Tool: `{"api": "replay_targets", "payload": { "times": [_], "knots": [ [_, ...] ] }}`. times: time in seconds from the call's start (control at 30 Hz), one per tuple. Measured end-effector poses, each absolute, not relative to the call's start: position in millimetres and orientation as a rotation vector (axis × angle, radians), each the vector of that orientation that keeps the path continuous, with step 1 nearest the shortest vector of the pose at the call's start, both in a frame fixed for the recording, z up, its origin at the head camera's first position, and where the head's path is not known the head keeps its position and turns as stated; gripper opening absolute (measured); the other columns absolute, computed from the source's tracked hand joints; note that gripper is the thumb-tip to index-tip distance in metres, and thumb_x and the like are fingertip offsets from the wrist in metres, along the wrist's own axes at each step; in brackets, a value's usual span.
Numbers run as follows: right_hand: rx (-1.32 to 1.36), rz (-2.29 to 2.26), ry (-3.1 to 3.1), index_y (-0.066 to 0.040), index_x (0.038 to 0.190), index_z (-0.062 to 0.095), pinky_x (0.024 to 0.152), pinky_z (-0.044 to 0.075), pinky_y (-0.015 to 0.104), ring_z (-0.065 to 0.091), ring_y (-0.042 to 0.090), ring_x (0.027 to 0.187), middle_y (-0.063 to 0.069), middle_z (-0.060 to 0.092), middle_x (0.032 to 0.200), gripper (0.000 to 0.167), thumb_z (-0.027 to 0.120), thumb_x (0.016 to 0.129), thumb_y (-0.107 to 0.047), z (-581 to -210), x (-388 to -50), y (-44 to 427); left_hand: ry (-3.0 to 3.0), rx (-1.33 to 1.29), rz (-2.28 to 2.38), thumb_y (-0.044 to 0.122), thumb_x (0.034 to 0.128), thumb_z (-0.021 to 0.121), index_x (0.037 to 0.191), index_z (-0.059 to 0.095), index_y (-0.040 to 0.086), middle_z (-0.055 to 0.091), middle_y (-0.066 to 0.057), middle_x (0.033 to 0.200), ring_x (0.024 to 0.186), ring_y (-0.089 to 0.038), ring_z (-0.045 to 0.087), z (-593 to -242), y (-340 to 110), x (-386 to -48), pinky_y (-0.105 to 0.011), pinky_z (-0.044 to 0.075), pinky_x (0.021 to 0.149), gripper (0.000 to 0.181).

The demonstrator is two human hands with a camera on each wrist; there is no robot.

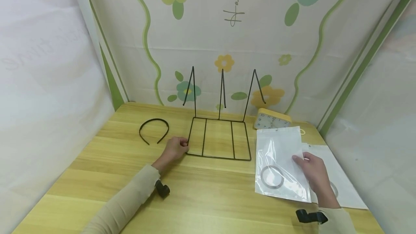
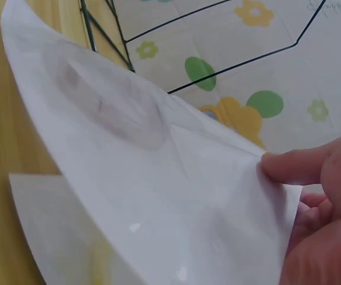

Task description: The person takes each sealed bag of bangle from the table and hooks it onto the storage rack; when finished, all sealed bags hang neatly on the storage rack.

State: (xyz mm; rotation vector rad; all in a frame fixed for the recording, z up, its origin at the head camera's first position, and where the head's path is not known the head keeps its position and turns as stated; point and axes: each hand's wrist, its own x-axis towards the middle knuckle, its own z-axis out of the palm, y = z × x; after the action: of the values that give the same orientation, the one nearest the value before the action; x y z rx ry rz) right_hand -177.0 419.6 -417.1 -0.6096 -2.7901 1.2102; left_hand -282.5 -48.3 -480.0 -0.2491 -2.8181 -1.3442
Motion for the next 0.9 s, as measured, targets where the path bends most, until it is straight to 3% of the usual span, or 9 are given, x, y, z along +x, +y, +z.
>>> {"api": "replay_targets", "payload": {
  "times": [0.1, 0.2, 0.37, 0.63, 0.9],
  "knots": [
    [-0.555, 1.216, -2.763, 0.009, 0.119, 0.049, 0.059, 0.045, 0.028, 0.051, 0.021, 0.081, 0.017, 0.055, 0.096, 0.053, 0.054, 0.099, -0.039, -412, -174, 413, -2.816, -0.254, -1.329, 0.003, 0.0853, 0.070, 0.119, 0.068, -0.003, 0.071, -0.009, 0.095, 0.087, -0.017, 0.062, -481, -49, -283, -0.039, 0.055, 0.085, 0.034],
    [-0.456, 1.247, -2.734, 0.006, 0.108, 0.050, 0.054, 0.045, 0.028, 0.049, 0.012, 0.068, 0.004, 0.053, 0.079, 0.042, 0.054, 0.099, -0.035, -406, -170, 407, -2.821, -0.252, -1.323, 0.003, 0.0853, 0.070, 0.118, 0.069, -0.002, 0.071, -0.008, 0.095, 0.087, -0.017, 0.062, -482, -49, -284, -0.038, 0.055, 0.085, 0.033],
    [-0.294, 1.395, -2.618, 0.006, 0.108, 0.053, 0.058, 0.052, 0.027, 0.058, 0.005, 0.069, -0.009, 0.061, 0.078, 0.034, 0.058, 0.098, -0.027, -395, -162, 394, -2.823, -0.252, -1.327, 0.004, 0.0855, 0.070, 0.119, 0.069, -0.002, 0.071, -0.008, 0.095, 0.085, -0.017, 0.062, -483, -49, -285, -0.037, 0.055, 0.083, 0.034],
    [-0.077, 1.538, -2.444, -0.015, 0.094, 0.063, 0.057, 0.056, 0.028, 0.067, 0.007, 0.069, -0.015, 0.069, 0.076, 0.002, 0.063, 0.096, -0.015, -378, -154, 372, -2.812, -0.278, -1.320, 0.002, 0.0851, 0.070, 0.117, 0.069, -0.003, 0.071, -0.009, 0.095, 0.085, -0.017, 0.063, -484, -51, -286, -0.038, 0.055, 0.084, 0.033],
    [0.089, 1.619, -2.320, -0.017, 0.089, 0.065, 0.050, 0.054, 0.027, 0.069, 0.010, 0.061, -0.007, 0.071, 0.072, 0.014, 0.064, 0.093, -0.003, -361, -145, 346, -2.807, -0.289, -1.305, 0.002, 0.0846, 0.070, 0.116, 0.070, -0.002, 0.071, -0.010, 0.095, 0.088, -0.019, 0.065, -482, -50, -285, -0.039, 0.055, 0.084, 0.031]
  ]
}}
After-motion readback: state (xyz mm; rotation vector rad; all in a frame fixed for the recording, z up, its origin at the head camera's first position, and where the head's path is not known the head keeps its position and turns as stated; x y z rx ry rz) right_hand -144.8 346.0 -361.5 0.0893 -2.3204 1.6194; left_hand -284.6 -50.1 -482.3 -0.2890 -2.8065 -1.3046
